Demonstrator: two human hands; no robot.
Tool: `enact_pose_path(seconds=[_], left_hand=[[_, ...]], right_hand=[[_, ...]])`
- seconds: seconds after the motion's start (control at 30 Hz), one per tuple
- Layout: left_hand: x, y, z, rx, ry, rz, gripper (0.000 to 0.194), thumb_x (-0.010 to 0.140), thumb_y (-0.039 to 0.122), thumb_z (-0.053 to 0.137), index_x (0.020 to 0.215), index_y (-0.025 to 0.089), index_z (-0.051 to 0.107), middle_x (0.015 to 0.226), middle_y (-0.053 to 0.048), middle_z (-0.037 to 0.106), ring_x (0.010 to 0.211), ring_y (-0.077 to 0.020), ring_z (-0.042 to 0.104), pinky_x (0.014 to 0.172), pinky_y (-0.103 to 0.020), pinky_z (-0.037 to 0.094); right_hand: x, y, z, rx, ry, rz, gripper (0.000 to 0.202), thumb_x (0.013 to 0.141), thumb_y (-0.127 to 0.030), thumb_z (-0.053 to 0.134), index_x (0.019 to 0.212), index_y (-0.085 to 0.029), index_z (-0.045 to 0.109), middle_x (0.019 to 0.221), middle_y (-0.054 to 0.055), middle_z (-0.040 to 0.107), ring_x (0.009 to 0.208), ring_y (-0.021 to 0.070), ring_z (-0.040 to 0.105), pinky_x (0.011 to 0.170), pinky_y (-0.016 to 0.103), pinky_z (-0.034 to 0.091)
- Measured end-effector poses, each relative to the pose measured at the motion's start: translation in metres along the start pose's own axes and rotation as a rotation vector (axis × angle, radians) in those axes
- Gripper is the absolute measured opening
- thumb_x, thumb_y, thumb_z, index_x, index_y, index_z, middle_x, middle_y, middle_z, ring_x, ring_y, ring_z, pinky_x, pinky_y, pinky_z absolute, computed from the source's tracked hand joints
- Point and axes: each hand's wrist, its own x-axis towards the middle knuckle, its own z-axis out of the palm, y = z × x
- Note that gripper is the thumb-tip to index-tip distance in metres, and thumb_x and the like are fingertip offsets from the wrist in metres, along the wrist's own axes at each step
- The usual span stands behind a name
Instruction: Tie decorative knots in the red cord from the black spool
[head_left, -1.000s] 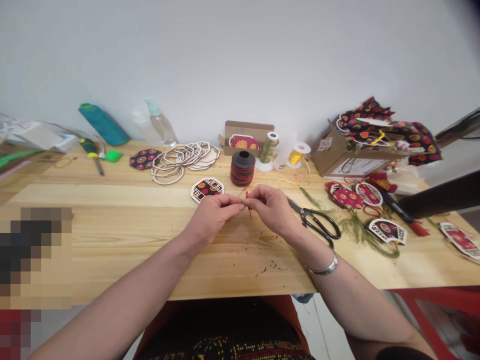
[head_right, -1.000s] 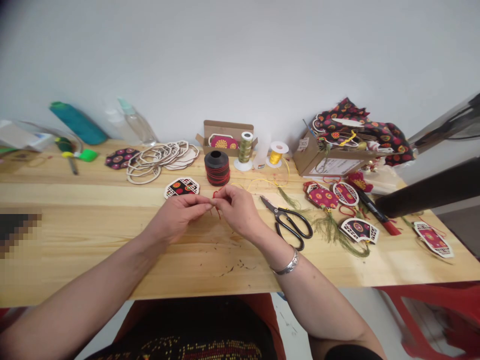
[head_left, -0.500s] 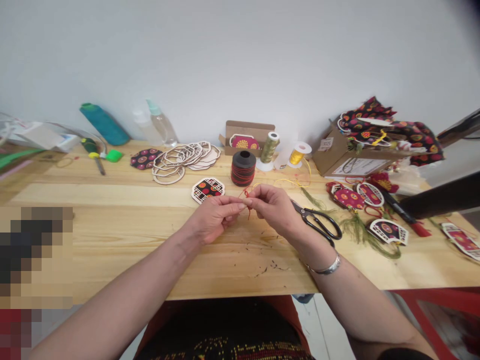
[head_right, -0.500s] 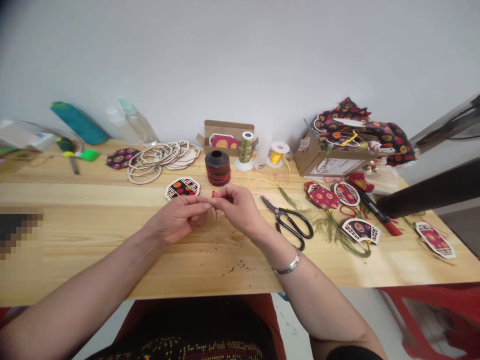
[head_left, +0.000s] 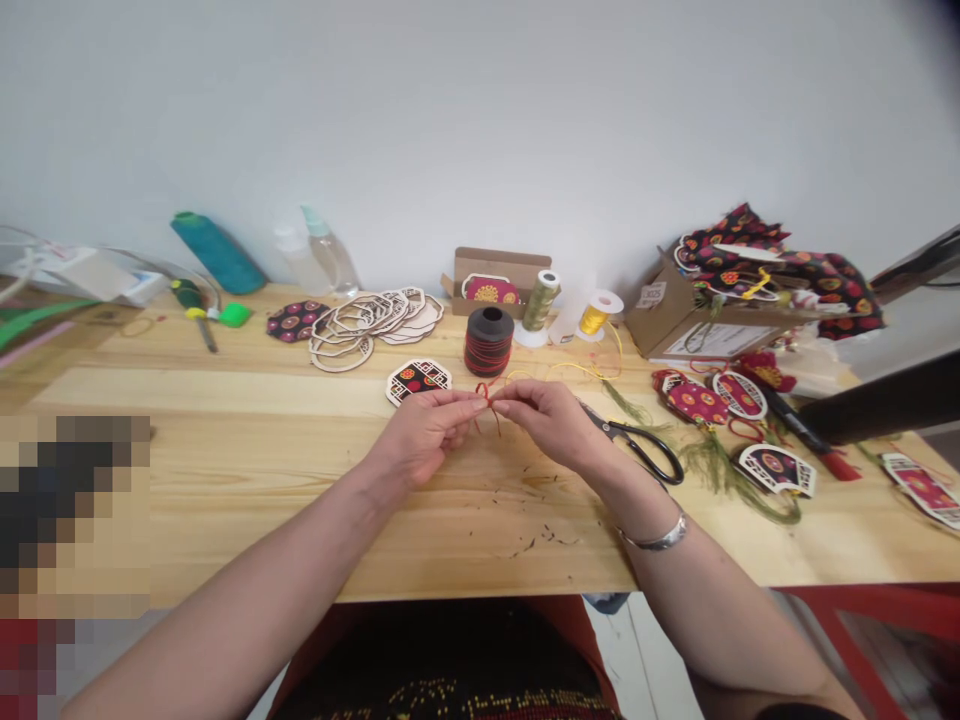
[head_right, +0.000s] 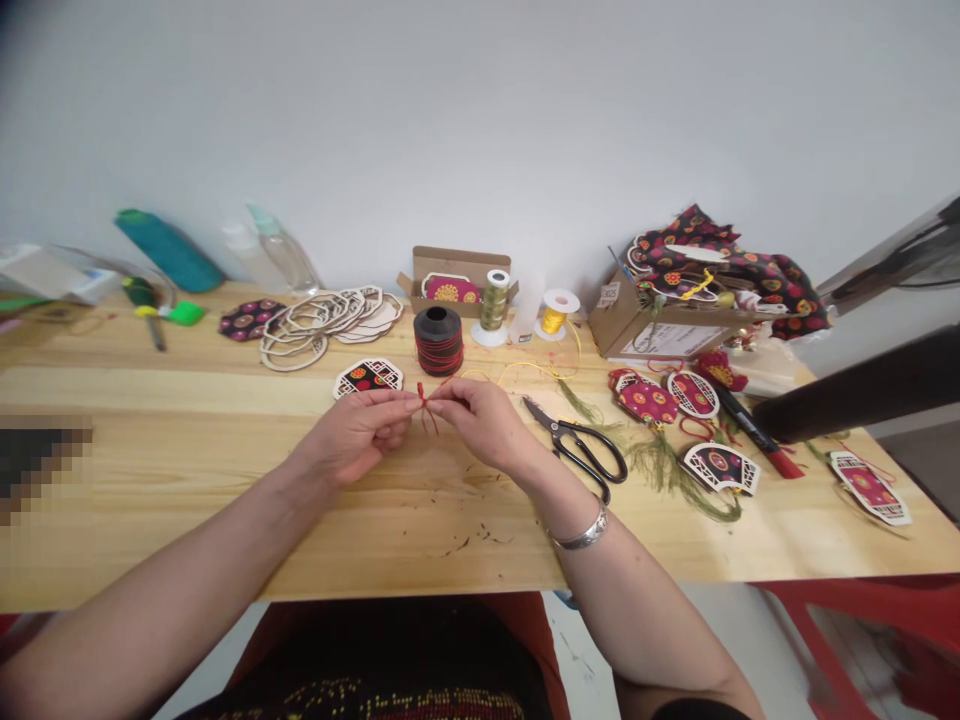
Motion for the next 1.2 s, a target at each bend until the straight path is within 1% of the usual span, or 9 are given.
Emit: enact_pose_path(seconds=[0.1, 0.37, 0.5, 0.57, 0.63, 0.73, 0.87, 1.03, 1.2], left_hand=[[0.000, 0.000, 0.000, 0.001, 0.044, 0.011, 0.020, 0.053, 0.024, 0.081, 0.061, 0.011, 0.068, 0.042, 0.008, 0.038, 0.039, -0.0009, 0.025, 0.041, -0.019, 0.013], [-0.001, 0.002, 0.003, 0.055, 0.147, 0.007, 0.024, 0.048, 0.025, 0.082, 0.062, 0.011, 0.070, 0.040, 0.007, 0.041, 0.039, -0.0016, 0.026, 0.041, -0.021, 0.013], [-0.001, 0.001, 0.004, 0.096, 0.169, 0.032, 0.024, 0.049, 0.027, 0.081, 0.064, 0.011, 0.071, 0.040, 0.006, 0.043, 0.040, -0.0021, 0.027, 0.042, -0.021, 0.013], [0.000, 0.000, 0.003, 0.099, 0.161, 0.049, 0.025, 0.050, 0.028, 0.081, 0.065, 0.010, 0.072, 0.042, 0.005, 0.045, 0.040, -0.0019, 0.027, 0.042, -0.021, 0.013], [0.000, -0.001, 0.002, 0.089, 0.146, 0.068, 0.025, 0.052, 0.028, 0.080, 0.067, 0.010, 0.073, 0.044, 0.005, 0.046, 0.041, -0.0017, 0.027, 0.042, -0.020, 0.014], [0.001, -0.002, 0.000, 0.052, 0.128, 0.081, 0.021, 0.052, 0.026, 0.080, 0.065, 0.011, 0.072, 0.046, 0.004, 0.048, 0.043, -0.0018, 0.030, 0.042, -0.020, 0.016], [0.002, -0.003, -0.001, 0.016, 0.090, 0.068, 0.018, 0.056, 0.023, 0.079, 0.066, 0.011, 0.072, 0.054, 0.001, 0.056, 0.043, -0.0008, 0.030, 0.040, -0.019, 0.016], [0.003, -0.003, -0.003, -0.060, 0.064, 0.010, 0.017, 0.058, 0.021, 0.079, 0.068, 0.010, 0.070, 0.050, 0.004, 0.051, 0.039, 0.0007, 0.025, 0.037, -0.017, 0.011], [0.005, -0.004, -0.006, -0.162, -0.017, -0.103, 0.016, 0.060, 0.019, 0.077, 0.063, 0.009, 0.064, 0.049, 0.005, 0.049, 0.037, 0.0017, 0.023, 0.036, -0.014, 0.010]], right_hand=[[-0.001, 0.001, -0.001, -0.046, 0.050, 0.012, 0.018, 0.079, -0.030, 0.059, 0.070, -0.015, 0.063, 0.064, -0.002, 0.058, 0.058, 0.0089, 0.045, 0.058, 0.024, 0.036], [-0.002, 0.001, -0.002, -0.115, 0.159, 0.011, 0.022, 0.081, -0.033, 0.057, 0.068, -0.016, 0.059, 0.058, -0.004, 0.052, 0.052, 0.0074, 0.037, 0.051, 0.022, 0.032], [-0.003, 0.001, 0.001, -0.100, 0.197, -0.026, 0.021, 0.082, -0.033, 0.057, 0.069, -0.016, 0.059, 0.059, -0.003, 0.053, 0.051, 0.0078, 0.039, 0.050, 0.022, 0.033], [-0.006, -0.001, 0.005, -0.149, 0.232, -0.094, 0.019, 0.083, -0.030, 0.057, 0.070, -0.016, 0.059, 0.061, -0.002, 0.056, 0.054, 0.0085, 0.043, 0.052, 0.022, 0.035], [-0.009, -0.004, 0.009, -0.275, 0.267, -0.209, 0.015, 0.084, -0.026, 0.056, 0.072, -0.016, 0.059, 0.066, 0.000, 0.059, 0.059, 0.0096, 0.048, 0.056, 0.022, 0.037], [-0.015, -0.005, 0.016, -0.569, 0.282, -0.392, 0.017, 0.088, -0.024, 0.050, 0.079, -0.016, 0.062, 0.073, 0.003, 0.062, 0.063, 0.0110, 0.051, 0.058, 0.023, 0.036], [-0.019, 0.000, 0.022, -0.946, 0.281, -0.553, 0.023, 0.092, -0.023, 0.043, 0.081, -0.015, 0.061, 0.068, 0.004, 0.062, 0.059, 0.0120, 0.050, 0.053, 0.027, 0.031], [-0.021, 0.001, 0.025, -1.176, 0.225, -0.634, 0.022, 0.090, -0.011, 0.038, 0.084, -0.015, 0.059, 0.067, 0.004, 0.060, 0.059, 0.0139, 0.049, 0.051, 0.030, 0.028], [-0.023, -0.004, 0.029, -1.251, 0.165, -0.670, 0.029, 0.090, -0.007, 0.032, 0.084, -0.013, 0.060, 0.065, 0.006, 0.059, 0.058, 0.0152, 0.048, 0.050, 0.031, 0.029]])
